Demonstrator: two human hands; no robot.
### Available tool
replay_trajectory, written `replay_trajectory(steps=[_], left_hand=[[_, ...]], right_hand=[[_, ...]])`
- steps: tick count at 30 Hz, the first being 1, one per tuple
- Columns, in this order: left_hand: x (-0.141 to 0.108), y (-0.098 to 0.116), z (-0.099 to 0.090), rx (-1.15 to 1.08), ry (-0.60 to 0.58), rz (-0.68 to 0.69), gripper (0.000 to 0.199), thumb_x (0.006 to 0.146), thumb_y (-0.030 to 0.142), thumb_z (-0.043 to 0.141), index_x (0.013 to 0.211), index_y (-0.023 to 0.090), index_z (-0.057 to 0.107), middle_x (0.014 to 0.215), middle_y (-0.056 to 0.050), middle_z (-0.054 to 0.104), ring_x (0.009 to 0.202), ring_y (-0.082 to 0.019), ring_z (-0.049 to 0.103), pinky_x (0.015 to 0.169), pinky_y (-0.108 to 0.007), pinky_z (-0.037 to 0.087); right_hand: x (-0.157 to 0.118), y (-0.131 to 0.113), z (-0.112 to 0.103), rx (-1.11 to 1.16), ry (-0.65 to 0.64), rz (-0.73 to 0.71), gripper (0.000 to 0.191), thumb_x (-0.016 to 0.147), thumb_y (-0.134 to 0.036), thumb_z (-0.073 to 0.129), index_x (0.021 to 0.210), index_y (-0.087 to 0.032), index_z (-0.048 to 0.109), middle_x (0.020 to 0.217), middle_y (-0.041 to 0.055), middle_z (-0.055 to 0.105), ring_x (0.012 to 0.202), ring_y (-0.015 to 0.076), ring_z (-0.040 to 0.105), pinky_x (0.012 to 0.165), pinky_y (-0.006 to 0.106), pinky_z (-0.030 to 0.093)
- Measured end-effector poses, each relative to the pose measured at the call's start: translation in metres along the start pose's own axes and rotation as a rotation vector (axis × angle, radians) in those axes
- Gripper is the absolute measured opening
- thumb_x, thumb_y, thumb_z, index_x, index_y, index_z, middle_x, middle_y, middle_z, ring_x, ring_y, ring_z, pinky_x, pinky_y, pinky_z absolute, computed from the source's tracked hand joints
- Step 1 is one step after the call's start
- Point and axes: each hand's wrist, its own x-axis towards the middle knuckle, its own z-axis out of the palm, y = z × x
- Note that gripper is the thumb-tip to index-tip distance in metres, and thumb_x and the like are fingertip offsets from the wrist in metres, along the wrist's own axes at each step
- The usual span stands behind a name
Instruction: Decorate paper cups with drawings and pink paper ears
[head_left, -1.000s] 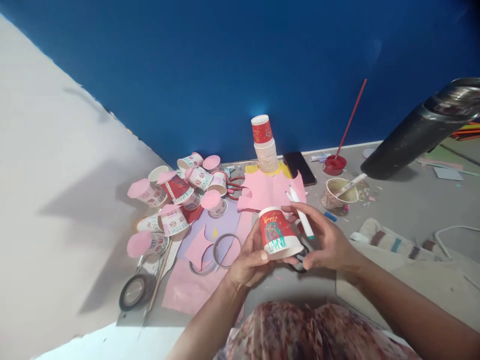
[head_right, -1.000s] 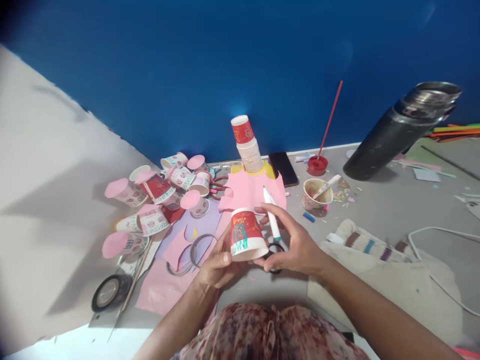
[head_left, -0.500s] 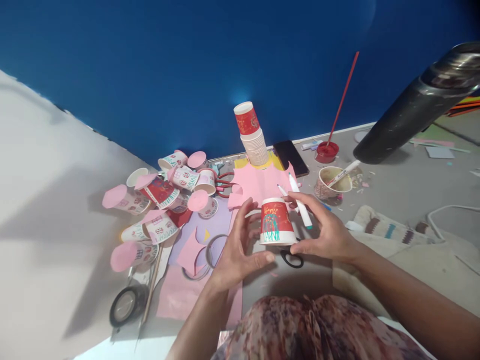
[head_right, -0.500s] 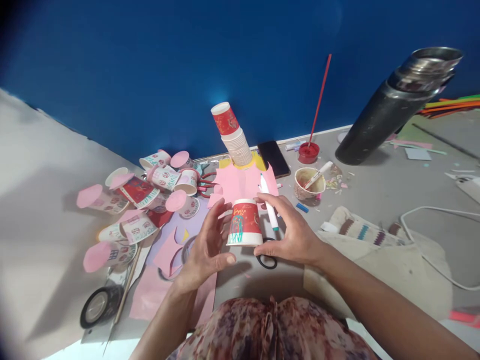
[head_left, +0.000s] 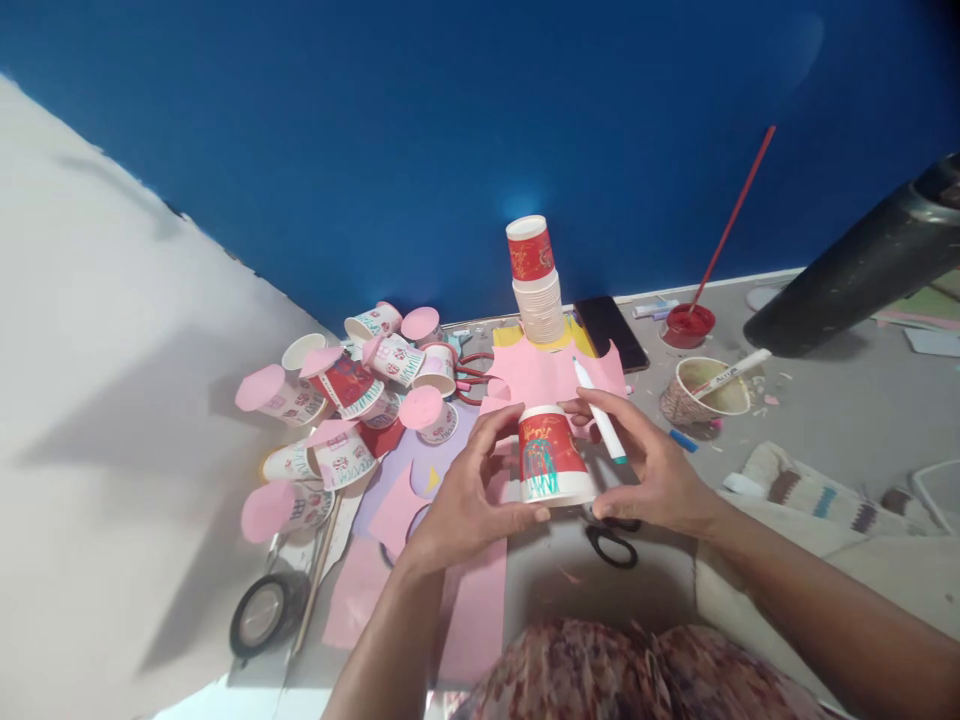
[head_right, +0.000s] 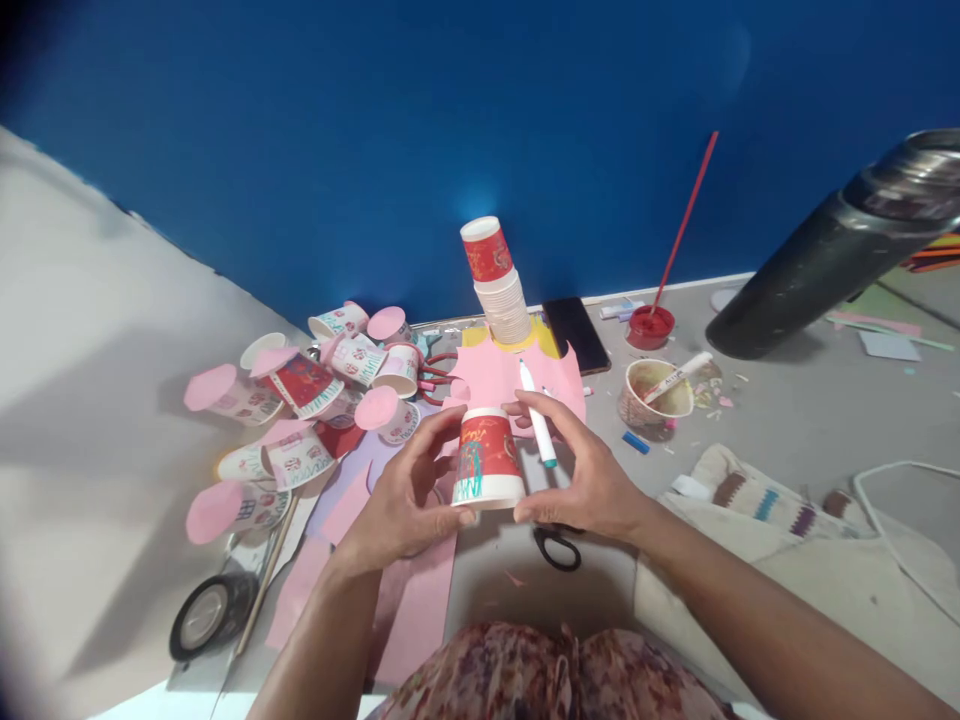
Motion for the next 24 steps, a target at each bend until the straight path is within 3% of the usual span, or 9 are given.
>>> replay_trajectory(steps=[3,6,8,13,17,24], left_hand=[[-0.001,0.001,-0.006,0.12,0.095,0.026,0.094,0.075,0.036,0.094,0.156,0.035,0.045,0.165,-0.011,0.041,0.15,-0.037,0.048,0.122,-0.055,0.046],[-0.001,0.005,-0.005,0.276,0.167,0.038,0.093,0.076,0.034,0.091,0.156,0.035,0.044,0.165,-0.011,0.039,0.153,-0.037,0.043,0.122,-0.056,0.045],[-0.001,0.005,-0.004,0.336,0.186,0.053,0.092,0.077,0.028,0.087,0.157,0.035,0.043,0.163,-0.011,0.04,0.153,-0.036,0.042,0.122,-0.055,0.046],[-0.003,0.0,-0.002,0.401,0.129,0.048,0.098,0.073,0.009,0.076,0.16,0.034,0.038,0.161,-0.011,0.038,0.155,-0.034,0.039,0.124,-0.051,0.046],[-0.003,-0.001,0.0,0.375,0.083,0.055,0.1,0.07,0.005,0.072,0.159,0.036,0.038,0.159,-0.01,0.035,0.154,-0.034,0.04,0.123,-0.051,0.048],[-0.004,-0.003,0.003,0.368,0.057,0.108,0.103,0.067,0.003,0.068,0.158,0.039,0.038,0.156,-0.008,0.036,0.153,-0.033,0.038,0.122,-0.052,0.049]], right_hand=[[0.012,-0.013,0.002,0.045,0.107,-0.05,0.074,0.085,-0.046,0.089,0.151,-0.032,0.059,0.143,0.0125,0.072,0.127,0.0284,0.07,0.102,0.045,0.063],[0.012,-0.029,-0.003,0.032,0.275,-0.105,0.031,0.105,-0.036,0.066,0.134,-0.03,0.073,0.104,0.0074,0.083,0.091,0.0207,0.077,0.079,0.035,0.066],[0.006,-0.038,-0.006,0.043,0.255,-0.139,0.028,0.108,-0.036,0.059,0.126,-0.029,0.078,0.085,0.0052,0.08,0.075,0.0194,0.073,0.067,0.033,0.063],[-0.009,-0.051,-0.004,-0.166,0.166,-0.254,0.022,0.098,-0.02,0.07,0.117,-0.028,0.079,0.08,0.0028,0.079,0.075,0.0209,0.074,0.061,0.031,0.06],[-0.009,-0.053,0.002,-0.272,0.144,-0.236,0.022,0.095,-0.015,0.068,0.112,-0.029,0.074,0.077,-0.0012,0.076,0.063,0.0174,0.073,0.051,0.027,0.056],[-0.004,-0.052,0.003,-0.306,0.125,-0.275,0.016,0.095,-0.019,0.072,0.108,-0.028,0.075,0.084,0.0016,0.078,0.069,0.0198,0.072,0.061,0.031,0.057]])
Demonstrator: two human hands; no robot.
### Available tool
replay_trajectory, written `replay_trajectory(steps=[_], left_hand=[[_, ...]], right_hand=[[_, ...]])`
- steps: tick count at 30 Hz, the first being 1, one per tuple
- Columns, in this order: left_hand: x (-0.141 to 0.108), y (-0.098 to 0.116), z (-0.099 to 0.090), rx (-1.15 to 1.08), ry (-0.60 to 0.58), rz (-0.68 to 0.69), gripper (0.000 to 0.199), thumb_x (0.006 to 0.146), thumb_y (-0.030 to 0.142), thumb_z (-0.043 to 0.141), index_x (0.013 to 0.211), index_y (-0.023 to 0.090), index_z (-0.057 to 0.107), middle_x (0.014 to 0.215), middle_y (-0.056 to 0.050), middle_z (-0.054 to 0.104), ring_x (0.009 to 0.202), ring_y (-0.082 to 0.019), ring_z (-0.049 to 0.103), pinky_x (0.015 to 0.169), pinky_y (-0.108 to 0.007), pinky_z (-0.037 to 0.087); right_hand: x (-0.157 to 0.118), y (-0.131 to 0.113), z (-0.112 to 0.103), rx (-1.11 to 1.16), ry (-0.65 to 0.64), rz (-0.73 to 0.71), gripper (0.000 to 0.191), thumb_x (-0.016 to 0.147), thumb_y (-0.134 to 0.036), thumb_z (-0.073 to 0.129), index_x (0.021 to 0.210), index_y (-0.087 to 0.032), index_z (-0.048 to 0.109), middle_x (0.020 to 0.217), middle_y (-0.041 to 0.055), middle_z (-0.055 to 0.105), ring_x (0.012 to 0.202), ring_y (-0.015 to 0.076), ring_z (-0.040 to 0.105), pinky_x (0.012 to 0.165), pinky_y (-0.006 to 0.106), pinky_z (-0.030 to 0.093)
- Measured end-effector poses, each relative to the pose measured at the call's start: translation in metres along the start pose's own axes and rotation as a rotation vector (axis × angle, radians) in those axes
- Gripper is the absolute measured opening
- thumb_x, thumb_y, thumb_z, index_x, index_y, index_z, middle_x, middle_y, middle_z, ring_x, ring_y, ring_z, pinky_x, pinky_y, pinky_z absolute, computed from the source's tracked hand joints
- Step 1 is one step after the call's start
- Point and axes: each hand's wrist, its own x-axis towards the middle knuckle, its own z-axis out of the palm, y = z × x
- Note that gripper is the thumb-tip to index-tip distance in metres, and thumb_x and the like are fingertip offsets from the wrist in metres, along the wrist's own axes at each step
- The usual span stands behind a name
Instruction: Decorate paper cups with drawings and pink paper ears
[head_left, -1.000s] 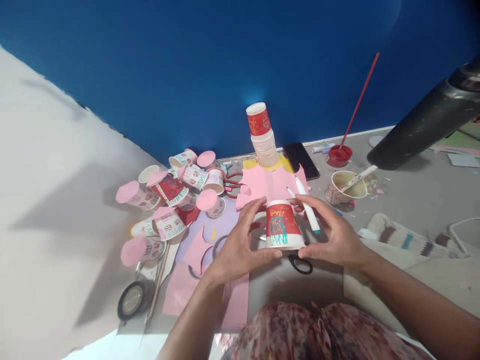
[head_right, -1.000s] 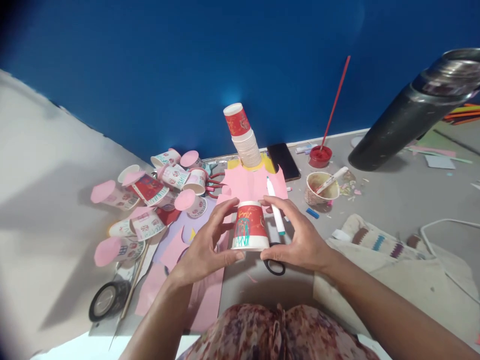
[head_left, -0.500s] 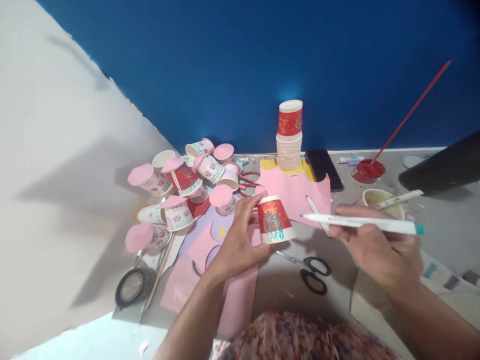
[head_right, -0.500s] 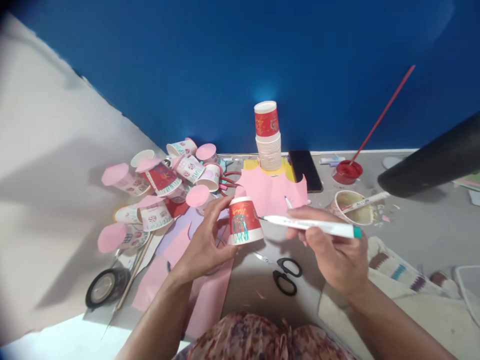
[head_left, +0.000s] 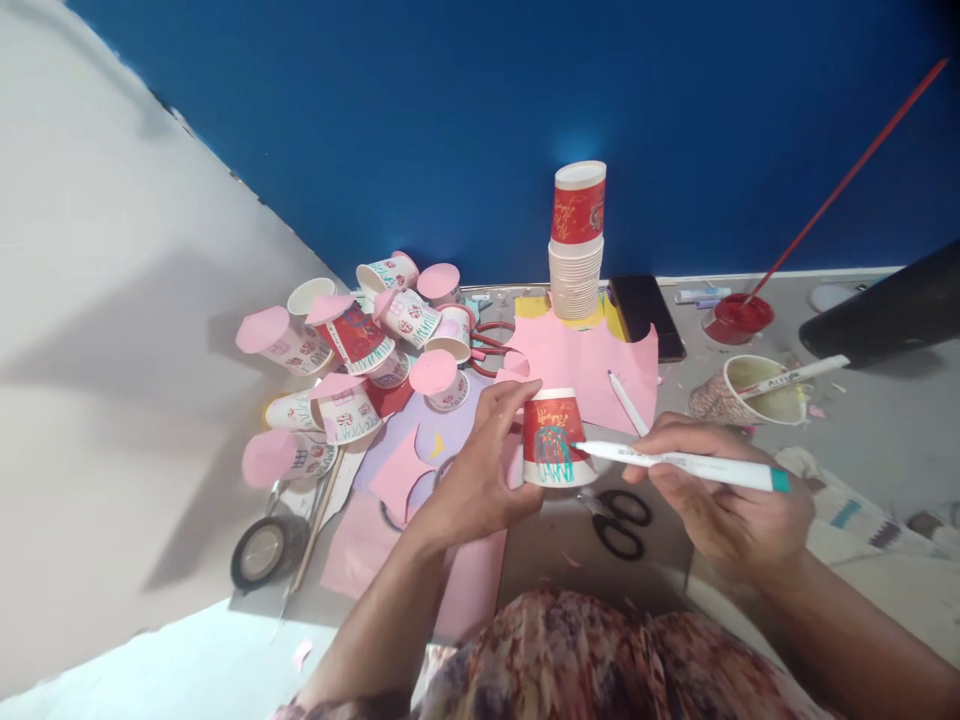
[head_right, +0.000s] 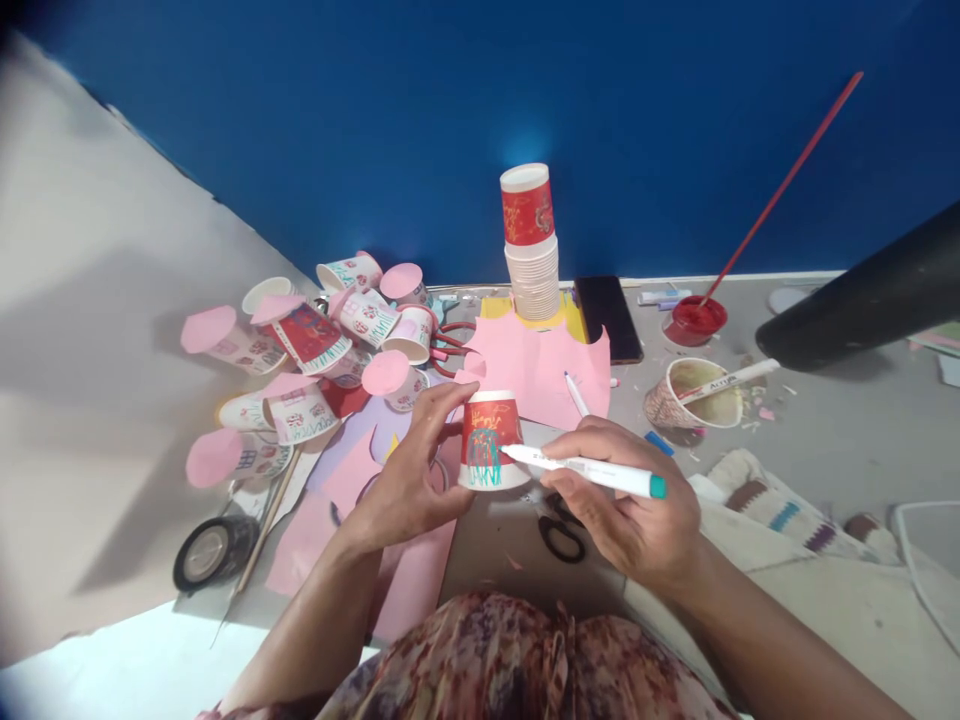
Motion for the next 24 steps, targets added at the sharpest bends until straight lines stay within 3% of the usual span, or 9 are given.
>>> replay_trajectory(steps=[14,24], left_hand=[[-0.001,0.0017,0.0014,-0.041,-0.035,0.032,0.1,0.068,0.005,0.07,0.158,0.039,0.04,0.156,-0.008,0.037,0.153,-0.034,0.037,0.123,-0.054,0.046],[-0.0002,0.0006,-0.001,-0.039,-0.004,0.052,0.098,0.069,0.008,0.071,0.157,0.038,0.041,0.157,-0.009,0.038,0.153,-0.035,0.036,0.12,-0.053,0.05]], right_hand=[[0.0059,-0.0069,-0.0028,-0.078,-0.027,-0.003,0.01,0.098,-0.019,0.068,0.098,-0.027,0.073,0.08,-0.0021,0.078,0.068,0.015,0.073,0.065,0.025,0.057],[-0.0035,-0.0049,-0.007,-0.016,-0.065,-0.029,0.014,0.096,-0.018,0.068,0.106,-0.027,0.073,0.076,0.0011,0.076,0.065,0.0202,0.072,0.058,0.031,0.056]])
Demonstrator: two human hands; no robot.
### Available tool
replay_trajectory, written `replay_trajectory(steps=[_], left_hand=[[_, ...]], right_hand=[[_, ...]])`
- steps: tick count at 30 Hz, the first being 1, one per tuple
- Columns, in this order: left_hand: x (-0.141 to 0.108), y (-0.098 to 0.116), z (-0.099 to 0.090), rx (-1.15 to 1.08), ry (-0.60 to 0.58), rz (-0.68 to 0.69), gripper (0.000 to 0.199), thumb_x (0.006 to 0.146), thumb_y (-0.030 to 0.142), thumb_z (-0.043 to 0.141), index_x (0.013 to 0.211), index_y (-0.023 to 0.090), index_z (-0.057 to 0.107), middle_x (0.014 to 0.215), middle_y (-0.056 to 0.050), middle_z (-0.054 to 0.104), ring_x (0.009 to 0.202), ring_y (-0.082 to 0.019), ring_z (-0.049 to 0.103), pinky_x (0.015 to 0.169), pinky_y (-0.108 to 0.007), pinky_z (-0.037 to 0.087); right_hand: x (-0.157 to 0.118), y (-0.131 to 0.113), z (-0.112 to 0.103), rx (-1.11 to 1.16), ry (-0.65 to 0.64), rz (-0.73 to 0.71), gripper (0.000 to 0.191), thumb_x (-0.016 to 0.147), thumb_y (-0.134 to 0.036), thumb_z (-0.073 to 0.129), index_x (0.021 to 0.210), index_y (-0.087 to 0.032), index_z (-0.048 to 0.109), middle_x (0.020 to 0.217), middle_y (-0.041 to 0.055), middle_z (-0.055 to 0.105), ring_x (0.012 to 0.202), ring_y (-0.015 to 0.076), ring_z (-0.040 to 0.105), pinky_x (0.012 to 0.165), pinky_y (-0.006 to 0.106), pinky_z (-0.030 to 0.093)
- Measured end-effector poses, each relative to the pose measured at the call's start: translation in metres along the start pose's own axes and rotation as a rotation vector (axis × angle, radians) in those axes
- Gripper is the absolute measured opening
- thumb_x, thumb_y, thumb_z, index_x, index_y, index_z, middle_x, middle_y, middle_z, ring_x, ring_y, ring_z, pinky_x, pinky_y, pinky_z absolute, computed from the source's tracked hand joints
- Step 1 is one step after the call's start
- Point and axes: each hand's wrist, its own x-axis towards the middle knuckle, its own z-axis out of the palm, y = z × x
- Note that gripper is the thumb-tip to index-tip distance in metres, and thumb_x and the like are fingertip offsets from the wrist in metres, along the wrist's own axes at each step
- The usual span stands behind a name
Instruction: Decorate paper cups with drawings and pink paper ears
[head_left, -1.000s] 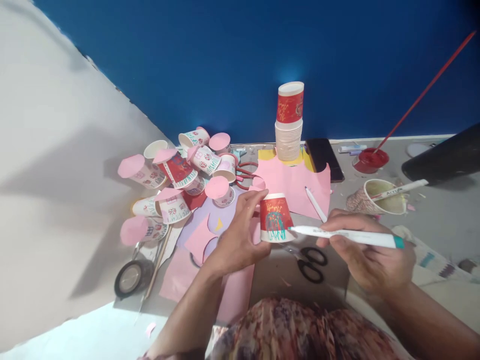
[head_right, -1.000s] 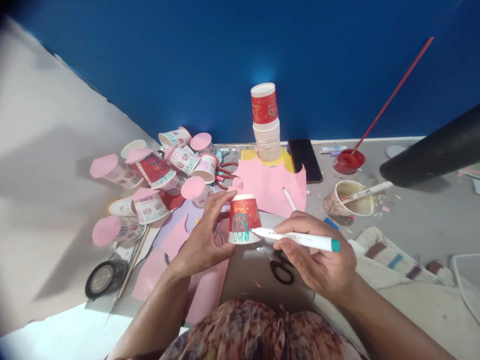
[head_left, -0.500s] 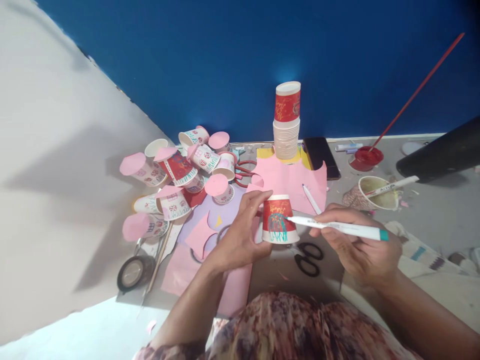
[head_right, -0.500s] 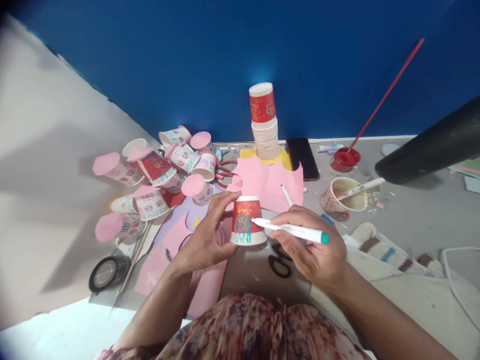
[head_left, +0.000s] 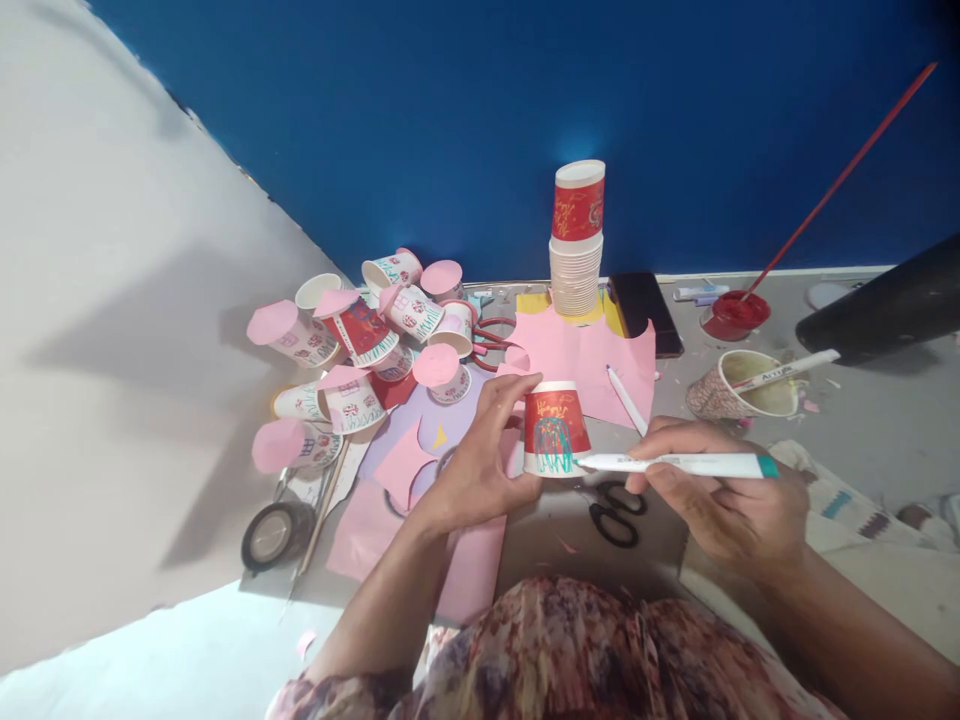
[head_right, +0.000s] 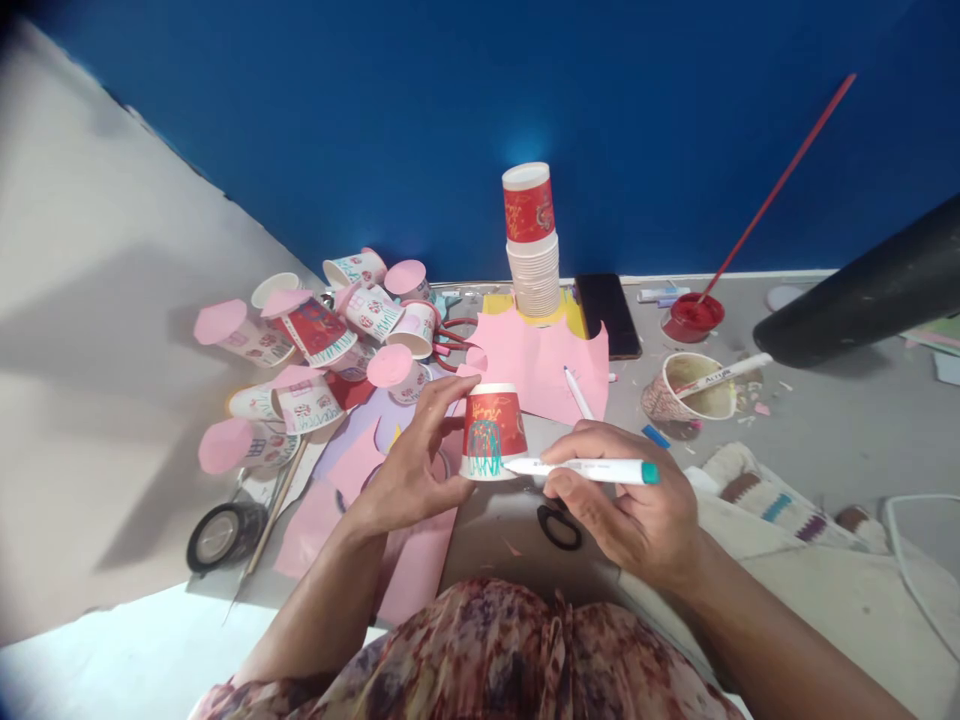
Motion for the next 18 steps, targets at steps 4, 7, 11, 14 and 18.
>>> replay_trajectory(steps=[4,7,11,14,18], left_hand=[[0.0005,0.0006,-0.0006,0.0,0.0,0.004,0.097,0.069,0.008,0.071,0.157,0.038,0.041,0.156,-0.009,0.039,0.152,-0.035,0.037,0.119,-0.053,0.05],[0.0008,0.0007,-0.0005,0.005,0.0,0.0,0.095,0.07,0.01,0.071,0.156,0.037,0.041,0.156,-0.01,0.039,0.151,-0.035,0.038,0.118,-0.053,0.051],[0.0008,-0.0001,-0.0003,0.007,-0.008,0.004,0.096,0.069,0.009,0.07,0.156,0.036,0.041,0.155,-0.009,0.039,0.15,-0.035,0.039,0.117,-0.053,0.051],[0.0005,-0.0009,0.0001,0.007,-0.007,0.002,0.096,0.068,0.009,0.07,0.155,0.037,0.041,0.155,-0.009,0.038,0.15,-0.035,0.039,0.118,-0.053,0.05],[0.0007,-0.0011,0.0024,0.051,0.0,-0.014,0.096,0.07,0.013,0.076,0.156,0.037,0.04,0.151,-0.009,0.039,0.149,-0.036,0.039,0.119,-0.055,0.048]], right_hand=[[-0.0014,0.0008,-0.0004,0.042,-0.026,-0.009,0.014,0.096,-0.017,0.067,0.106,-0.025,0.073,0.077,0.0023,0.076,0.064,0.0199,0.07,0.058,0.032,0.054],[0.0,0.0001,-0.0004,0.035,0.006,-0.006,0.015,0.095,-0.015,0.068,0.105,-0.025,0.074,0.08,0.0031,0.077,0.066,0.0201,0.071,0.058,0.032,0.055],[0.0018,-0.0011,-0.0013,0.051,-0.038,0.0,0.015,0.095,-0.014,0.066,0.103,-0.025,0.073,0.072,-0.0002,0.074,0.063,0.0185,0.071,0.057,0.029,0.055],[0.0,-0.0011,-0.0009,0.065,-0.024,0.023,0.014,0.097,-0.015,0.065,0.103,-0.025,0.073,0.073,-0.0009,0.075,0.063,0.0167,0.072,0.057,0.027,0.056],[-0.005,-0.0001,0.0008,0.077,0.079,0.143,0.012,0.098,-0.018,0.067,0.103,-0.026,0.075,0.074,-0.0011,0.077,0.06,0.0156,0.073,0.053,0.024,0.057]])
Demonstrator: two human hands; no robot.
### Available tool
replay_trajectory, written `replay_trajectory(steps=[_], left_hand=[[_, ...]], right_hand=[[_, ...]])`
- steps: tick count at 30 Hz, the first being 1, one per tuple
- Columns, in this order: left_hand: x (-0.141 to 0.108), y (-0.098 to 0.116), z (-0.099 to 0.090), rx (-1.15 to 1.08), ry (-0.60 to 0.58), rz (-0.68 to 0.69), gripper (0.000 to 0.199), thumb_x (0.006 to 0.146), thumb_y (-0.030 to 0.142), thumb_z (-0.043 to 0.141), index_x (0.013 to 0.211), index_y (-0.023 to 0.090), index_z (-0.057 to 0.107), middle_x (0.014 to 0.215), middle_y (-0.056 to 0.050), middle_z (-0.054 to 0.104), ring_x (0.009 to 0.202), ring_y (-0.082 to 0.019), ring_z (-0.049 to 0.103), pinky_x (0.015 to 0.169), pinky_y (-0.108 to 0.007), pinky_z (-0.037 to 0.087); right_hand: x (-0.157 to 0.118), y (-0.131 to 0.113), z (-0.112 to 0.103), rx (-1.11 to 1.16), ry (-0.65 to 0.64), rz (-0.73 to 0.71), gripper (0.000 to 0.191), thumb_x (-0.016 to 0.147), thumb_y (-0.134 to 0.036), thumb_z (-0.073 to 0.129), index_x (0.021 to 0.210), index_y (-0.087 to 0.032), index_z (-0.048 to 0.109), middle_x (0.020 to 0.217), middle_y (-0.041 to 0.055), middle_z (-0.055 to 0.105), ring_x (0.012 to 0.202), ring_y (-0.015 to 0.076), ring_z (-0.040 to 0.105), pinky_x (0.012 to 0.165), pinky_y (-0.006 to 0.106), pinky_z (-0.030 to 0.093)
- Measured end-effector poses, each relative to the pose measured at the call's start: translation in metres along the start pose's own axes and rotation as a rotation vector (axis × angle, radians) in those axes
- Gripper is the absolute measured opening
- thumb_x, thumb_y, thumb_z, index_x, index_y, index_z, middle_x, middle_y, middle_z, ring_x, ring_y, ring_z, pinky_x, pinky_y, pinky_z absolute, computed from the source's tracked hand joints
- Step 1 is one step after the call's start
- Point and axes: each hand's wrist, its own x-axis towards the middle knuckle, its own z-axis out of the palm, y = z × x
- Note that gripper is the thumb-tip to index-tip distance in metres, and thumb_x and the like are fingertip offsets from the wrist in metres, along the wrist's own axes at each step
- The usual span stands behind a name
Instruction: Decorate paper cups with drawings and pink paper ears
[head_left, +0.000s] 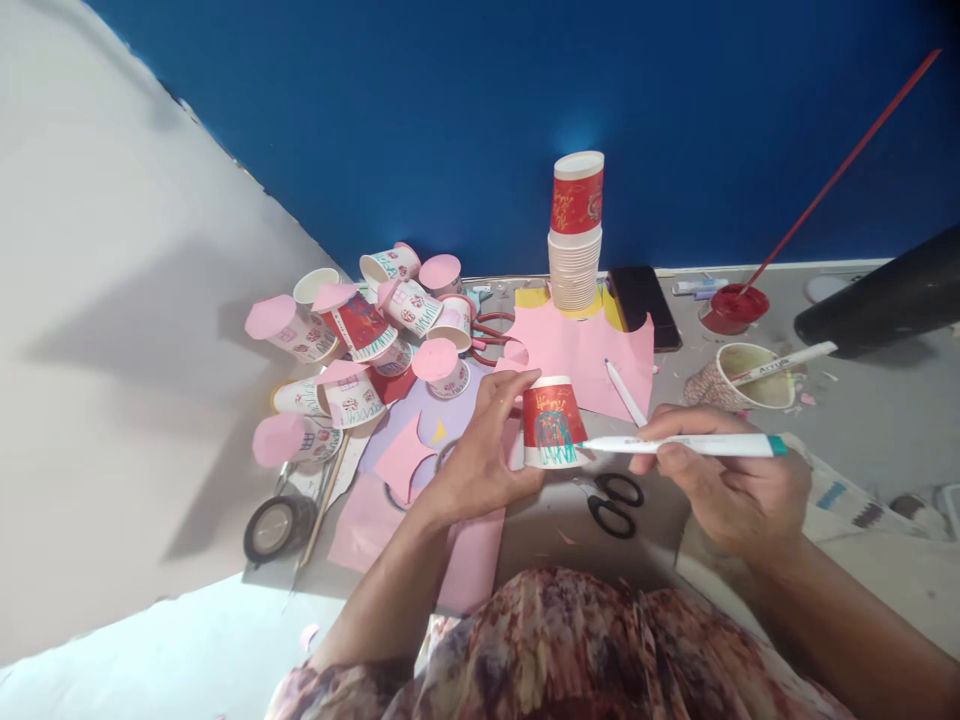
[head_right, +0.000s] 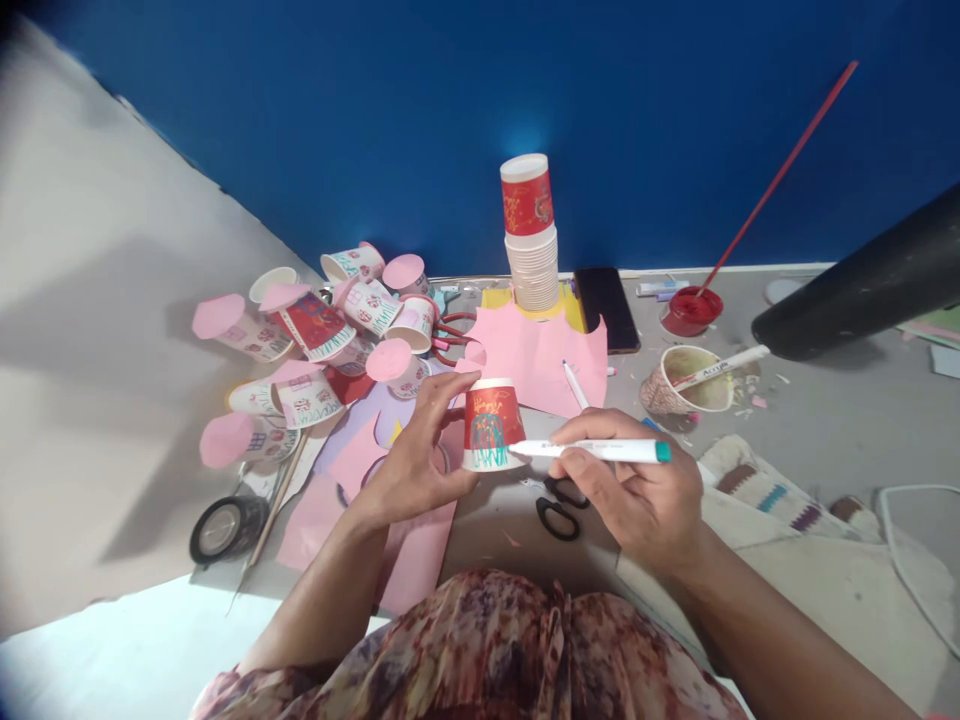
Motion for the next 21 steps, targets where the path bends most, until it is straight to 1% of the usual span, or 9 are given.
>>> replay_trajectory(steps=[3,7,10,13,15,18,21], left_hand=[[0.002,0.002,0.003,0.063,0.013,-0.015,0.094,0.072,0.024,0.084,0.155,0.034,0.041,0.143,-0.01,0.043,0.143,-0.037,0.043,0.12,-0.058,0.045],[0.004,0.003,0.006,0.116,0.041,-0.015,0.092,0.074,0.035,0.088,0.154,0.029,0.043,0.137,-0.012,0.044,0.138,-0.038,0.046,0.12,-0.06,0.043],[0.003,0.003,0.008,0.149,0.033,-0.022,0.095,0.072,0.035,0.09,0.154,0.03,0.044,0.138,-0.012,0.044,0.136,-0.038,0.046,0.12,-0.059,0.043],[0.002,0.004,0.01,0.185,0.015,-0.035,0.098,0.069,0.033,0.092,0.155,0.028,0.044,0.138,-0.012,0.044,0.135,-0.037,0.047,0.119,-0.058,0.044],[0.001,0.005,0.011,0.204,-0.002,-0.03,0.099,0.069,0.033,0.093,0.155,0.026,0.045,0.138,-0.013,0.044,0.135,-0.037,0.047,0.119,-0.057,0.044],[0.001,0.007,0.011,0.216,-0.029,-0.013,0.098,0.071,0.038,0.093,0.155,0.025,0.045,0.14,-0.014,0.045,0.136,-0.038,0.047,0.119,-0.057,0.043],[0.001,0.008,0.011,0.221,-0.03,-0.005,0.097,0.073,0.042,0.092,0.156,0.025,0.045,0.14,-0.014,0.047,0.136,-0.038,0.047,0.119,-0.057,0.043]], right_hand=[[-0.001,0.001,0.0,0.002,0.043,0.025,0.01,0.098,-0.019,0.068,0.1,-0.025,0.076,0.072,-0.0006,0.077,0.058,0.0168,0.073,0.05,0.025,0.056],[0.001,0.001,0.001,-0.055,-0.006,-0.051,0.011,0.096,-0.018,0.07,0.099,-0.026,0.077,0.074,0.0,0.078,0.059,0.0175,0.073,0.052,0.026,0.057],[0.004,-0.001,0.003,-0.111,-0.035,-0.122,0.009,0.095,-0.018,0.071,0.097,-0.025,0.076,0.075,0.0013,0.078,0.061,0.0178,0.072,0.056,0.028,0.056],[0.009,-0.002,0.006,-0.106,-0.076,-0.177,0.008,0.094,-0.018,0.071,0.097,-0.023,0.076,0.077,0.0027,0.078,0.063,0.0188,0.072,0.057,0.03,0.055],[0.011,-0.004,0.008,-0.094,-0.102,-0.203,0.009,0.093,-0.016,0.07,0.097,-0.023,0.075,0.076,0.0025,0.078,0.061,0.0184,0.07,0.056,0.03,0.054],[0.014,-0.006,0.011,-0.106,-0.134,-0.245,0.01,0.092,-0.016,0.069,0.096,-0.023,0.075,0.073,0.0025,0.077,0.059,0.0183,0.069,0.054,0.03,0.053],[0.015,-0.007,0.012,-0.128,-0.145,-0.271,0.009,0.093,-0.015,0.068,0.096,-0.022,0.074,0.073,0.0031,0.077,0.059,0.0181,0.069,0.055,0.03,0.054]])
